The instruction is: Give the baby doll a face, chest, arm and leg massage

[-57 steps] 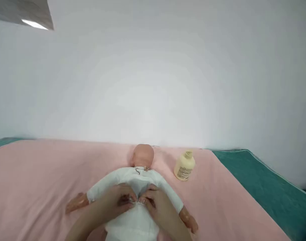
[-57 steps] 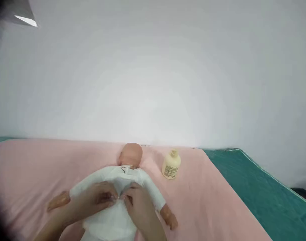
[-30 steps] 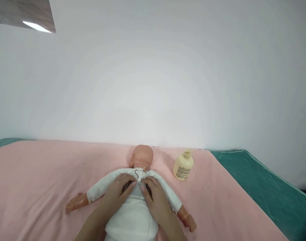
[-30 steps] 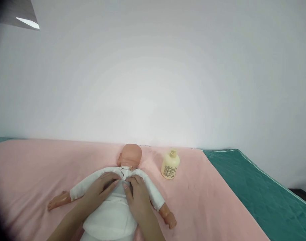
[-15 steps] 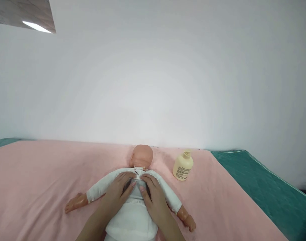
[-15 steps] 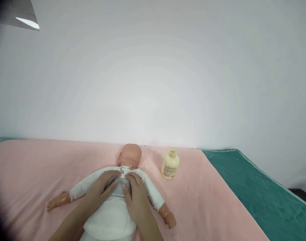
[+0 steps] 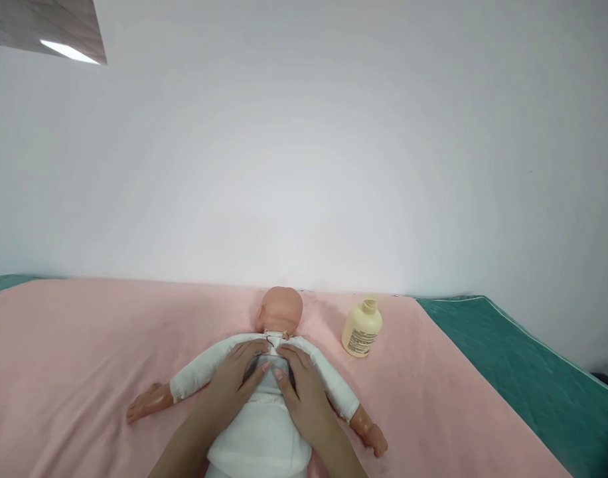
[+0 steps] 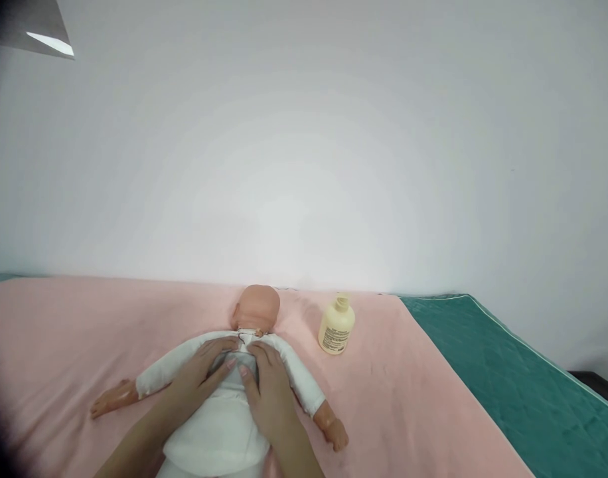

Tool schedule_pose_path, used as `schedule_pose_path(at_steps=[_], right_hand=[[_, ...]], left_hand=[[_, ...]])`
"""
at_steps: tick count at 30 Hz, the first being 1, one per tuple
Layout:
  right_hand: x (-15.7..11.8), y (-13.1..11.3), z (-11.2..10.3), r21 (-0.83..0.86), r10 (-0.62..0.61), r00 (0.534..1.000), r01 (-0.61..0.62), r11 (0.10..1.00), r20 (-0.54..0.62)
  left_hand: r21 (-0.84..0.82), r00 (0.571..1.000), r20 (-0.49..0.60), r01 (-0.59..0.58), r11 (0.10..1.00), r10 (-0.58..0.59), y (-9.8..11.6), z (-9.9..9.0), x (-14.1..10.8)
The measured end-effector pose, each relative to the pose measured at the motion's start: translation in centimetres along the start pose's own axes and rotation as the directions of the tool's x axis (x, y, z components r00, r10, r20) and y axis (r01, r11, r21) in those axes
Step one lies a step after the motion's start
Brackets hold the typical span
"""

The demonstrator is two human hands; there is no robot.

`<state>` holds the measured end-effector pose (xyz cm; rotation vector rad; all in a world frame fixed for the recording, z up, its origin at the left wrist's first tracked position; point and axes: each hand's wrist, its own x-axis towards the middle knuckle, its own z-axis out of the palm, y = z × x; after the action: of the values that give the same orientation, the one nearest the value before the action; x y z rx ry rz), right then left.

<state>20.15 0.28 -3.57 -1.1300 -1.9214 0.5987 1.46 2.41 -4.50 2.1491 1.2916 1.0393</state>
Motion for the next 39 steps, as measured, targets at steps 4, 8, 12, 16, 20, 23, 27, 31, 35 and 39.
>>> schedule_pose_path(at_steps=[4,8,12,16,20,23,27,31,35,39], right_hand=[[0.02,0.35,0.04,-0.006,0.016,1.0,-0.016,1.0,0.005],[0.1,0.49,0.01,-0.012,0.023,1.0,-0.022,1.0,0.019],[0.18,0.44,-0.03,-0.024,0.014,0.999,-0.013,1.0,0.033],[0.18,0.35,-0.07,-0.031,0.015,0.999,-0.014,0.999,0.039],[0.02,0.43,0.08,-0.03,0.016,1.0,-0.015,0.999,0.025],[-0.1,0.61,0.28,-0.042,0.02,1.0,-0.02,0.999,0.013],[-0.15,0.85,0.42,-0.067,0.043,0.999,-0.042,0.997,0.02],[0.04,0.89,0.28,-0.067,0.04,0.999,-0.038,0.997,0.026],[0.38,0.77,0.08,-0.059,0.031,0.999,-0.03,0.998,0.021],[0.37,0.71,0.14,-0.06,0.03,0.999,-0.029,0.998,0.012]], left_hand=[[0.003,0.999,0.031,0.039,0.999,-0.04,0.22,-0.1,-0.12],[0.0,0.996,0.062,0.063,0.998,-0.063,0.57,-0.39,-0.1],[-0.005,0.995,0.063,0.071,0.997,-0.071,0.51,-0.36,0.01],[0.001,0.996,0.058,0.061,0.998,-0.061,0.42,-0.28,0.06],[0.04,0.999,0.021,0.037,0.999,-0.038,0.28,-0.11,0.01],[0.08,1.0,-0.023,-0.011,0.997,0.013,-0.01,0.19,-0.08],[0.106,0.998,-0.054,-0.026,0.994,0.032,-0.23,0.47,-0.13],[0.095,0.998,-0.051,-0.017,0.995,0.022,-0.11,0.41,-0.05],[0.078,0.998,-0.055,-0.018,0.997,0.022,0.09,0.25,-0.02],[0.058,0.999,-0.043,-0.001,0.998,0.003,0.25,0.17,-0.1]])
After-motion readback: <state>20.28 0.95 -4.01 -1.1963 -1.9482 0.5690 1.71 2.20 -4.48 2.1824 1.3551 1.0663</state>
